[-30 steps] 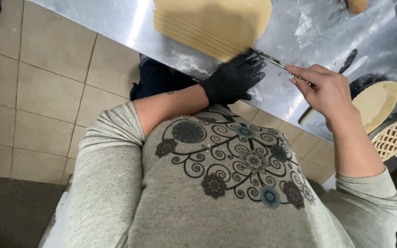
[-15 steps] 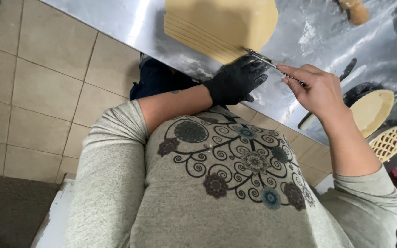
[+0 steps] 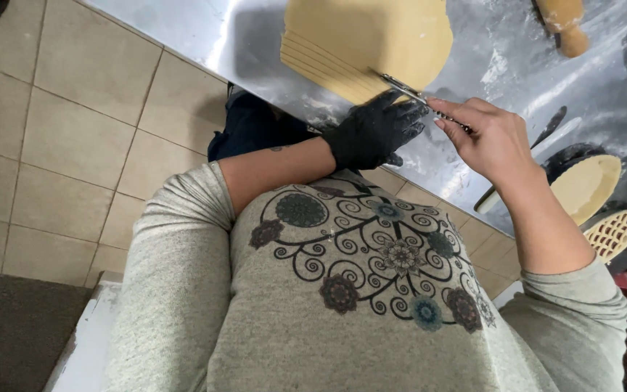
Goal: Rolling out dough and cutting it into strips for a pie lattice.
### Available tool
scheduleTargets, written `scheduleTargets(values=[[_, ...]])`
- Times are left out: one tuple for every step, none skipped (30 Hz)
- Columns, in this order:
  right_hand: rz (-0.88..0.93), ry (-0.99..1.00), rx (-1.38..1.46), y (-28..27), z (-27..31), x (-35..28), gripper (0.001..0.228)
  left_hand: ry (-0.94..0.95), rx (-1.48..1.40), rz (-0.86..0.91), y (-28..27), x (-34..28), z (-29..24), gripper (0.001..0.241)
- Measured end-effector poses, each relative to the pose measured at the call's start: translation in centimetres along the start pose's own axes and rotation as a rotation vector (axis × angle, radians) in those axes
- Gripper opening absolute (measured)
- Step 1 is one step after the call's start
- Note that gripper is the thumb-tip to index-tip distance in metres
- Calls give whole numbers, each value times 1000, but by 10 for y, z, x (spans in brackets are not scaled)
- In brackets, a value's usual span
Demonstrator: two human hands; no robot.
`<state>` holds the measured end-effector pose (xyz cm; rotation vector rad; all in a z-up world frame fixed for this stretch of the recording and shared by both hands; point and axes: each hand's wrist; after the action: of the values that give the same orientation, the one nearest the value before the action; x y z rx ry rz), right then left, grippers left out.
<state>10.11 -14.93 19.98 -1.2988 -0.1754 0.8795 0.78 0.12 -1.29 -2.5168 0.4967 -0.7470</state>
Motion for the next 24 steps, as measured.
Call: scheduleTargets(values=[[0,-1,-1,0,2,2,29,-1,0,-1,-3,0,-1,67],[-8,-7,5,0,5,4,28,5,-10,-7,-7,-1,-1,66],[-17,-12,11,1,7,7,28,11,-20,-14,-10,-1,-1,65],[-16,-16,11,1,9,9,28,9,-17,-14,-13,-3,-1,65],[-15,-18,10,1,11,12,28,12,-1,-46,-15,-5,-1,60],[-14,-19,9,2,13,14,29,17,16,-77,-17,-6,-1,54],[-15,-21,9,2,16,17,29,16,18,-77,-20,-7,0,54],[-21,-21,16,3,18,20,28,-12,1,-56,-22,-8,-1,51],[-26,-20,22,3,20,22,27,-40,-16,-34,-24,-8,-1,49],[-27,-23,23,4,21,24,27,-41,-14,-35,-24,-10,1,49],[-23,-25,8,5,22,27,27,-35,0,-45,-25,-12,2,47],[-18,-27,-7,6,23,29,27,-30,12,-56,-25,-15,3,46],[-17,-30,-7,7,25,31,27,-32,14,-57,-29,-16,4,46],[-21,-32,8,8,27,34,27,-8,10,-75,-33,-18,4,54],[-26,-34,23,8,29,36,27,16,6,-93,-36,-19,5,61],[-25,-35,23,8,32,38,27,15,6,-94,-37,-21,6,61],[-25,-31,29,8,35,40,28,14,0,-100,-37,-23,7,60],[-25,-27,36,9,37,42,28,13,-5,-107,-37,-25,9,59],[-25,-28,36,10,38,44,28,12,-4,-107,-41,-26,9,59],[-44,-51,44,11,39,45,29,25,11,-110,-44,-28,8,61],[-64,-74,53,12,40,47,29,39,27,-113,-47,-29,7,63],[-64,-76,53,10,43,49,29,38,28,-113,-49,-30,8,63],[-43,-49,61,9,47,51,29,51,48,-127,-51,-31,9,64],[-21,-22,69,8,50,53,29,64,66,-142,-53,-33,10,64]])
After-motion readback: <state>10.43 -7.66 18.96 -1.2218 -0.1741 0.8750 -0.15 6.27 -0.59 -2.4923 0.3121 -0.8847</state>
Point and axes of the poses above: each hand's wrist, its own x-axis towards the middle knuckle, its own y-axis out of the palm, z = x × y, and after that the axes turned 1 degree about -x, right-handed
